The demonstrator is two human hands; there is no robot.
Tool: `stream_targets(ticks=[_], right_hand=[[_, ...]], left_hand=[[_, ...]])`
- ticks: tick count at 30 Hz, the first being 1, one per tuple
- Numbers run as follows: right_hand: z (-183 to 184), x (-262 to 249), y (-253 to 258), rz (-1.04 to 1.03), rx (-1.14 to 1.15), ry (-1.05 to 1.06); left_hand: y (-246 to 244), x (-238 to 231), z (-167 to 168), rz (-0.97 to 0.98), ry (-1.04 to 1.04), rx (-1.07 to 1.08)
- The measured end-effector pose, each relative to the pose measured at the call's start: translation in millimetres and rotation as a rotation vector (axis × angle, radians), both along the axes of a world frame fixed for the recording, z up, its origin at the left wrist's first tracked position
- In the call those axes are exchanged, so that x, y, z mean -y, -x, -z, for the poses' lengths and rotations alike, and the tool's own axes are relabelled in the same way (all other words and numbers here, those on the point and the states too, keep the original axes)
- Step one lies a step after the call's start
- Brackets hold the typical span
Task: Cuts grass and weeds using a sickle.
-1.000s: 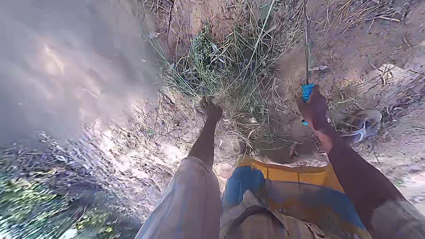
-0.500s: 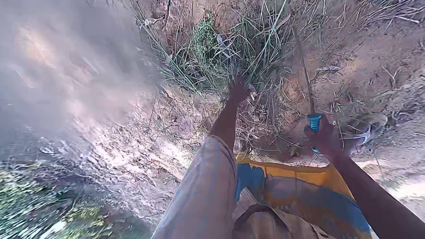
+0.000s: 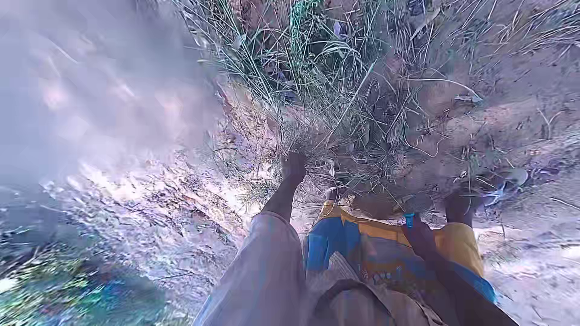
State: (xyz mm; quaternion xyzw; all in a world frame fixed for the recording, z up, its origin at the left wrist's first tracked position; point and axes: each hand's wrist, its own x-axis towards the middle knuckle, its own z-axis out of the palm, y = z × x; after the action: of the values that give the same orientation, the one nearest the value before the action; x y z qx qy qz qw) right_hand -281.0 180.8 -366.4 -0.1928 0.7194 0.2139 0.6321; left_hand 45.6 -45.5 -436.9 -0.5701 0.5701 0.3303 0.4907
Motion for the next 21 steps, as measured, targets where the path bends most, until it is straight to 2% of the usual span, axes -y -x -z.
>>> stream_targets(ticks=[2, 3, 4, 6, 7, 8, 10, 12, 14, 15, 17, 19, 21], right_hand=[[-64, 66, 9, -0.023, 0.07, -0.226], [-81, 98, 18, -0.014, 0.044, -0.224], [-85, 108, 24, 0.018, -0.008, -0.1], [-59, 74, 23, 0.068, -0.067, 0.368], [-29, 63, 26, 0.076, -0.047, 0.585], [-1, 78, 32, 0.073, -0.007, 0.695], [43, 168, 41, 0.066, 0.036, 0.75], [70, 259, 31, 0.069, 0.056, 0.684], [97, 282, 6, 0.11, 0.086, 0.582], [107, 264, -9, 0.12, 0.1, 0.526], [104, 182, -35, 0.099, 0.129, 0.412], [76, 77, -49, 0.153, 0.169, 0.322], [30, 6, -40, 0.153, 0.155, 0.245]], left_hand=[[-40, 4, -15, -0.052, -0.023, -0.033], [-48, 11, -19, -0.126, -0.044, -0.082], [-45, 26, -19, -0.2, -0.081, -0.132], [-14, 69, -23, -0.243, -0.127, -0.238], [6, 92, -23, -0.197, -0.115, -0.281], [33, 116, -25, -0.121, -0.087, -0.288], [96, 162, -32, 0.064, -0.022, -0.258], [149, 193, -38, 0.191, 0.058, -0.248], [187, 216, -38, 0.267, 0.142, -0.309], [200, 226, -37, 0.282, 0.183, -0.346], [215, 239, -36, 0.241, 0.209, -0.402], [213, 245, -26, 0.146, 0.184, -0.475], [209, 241, -10, 0.033, 0.172, -0.509]])
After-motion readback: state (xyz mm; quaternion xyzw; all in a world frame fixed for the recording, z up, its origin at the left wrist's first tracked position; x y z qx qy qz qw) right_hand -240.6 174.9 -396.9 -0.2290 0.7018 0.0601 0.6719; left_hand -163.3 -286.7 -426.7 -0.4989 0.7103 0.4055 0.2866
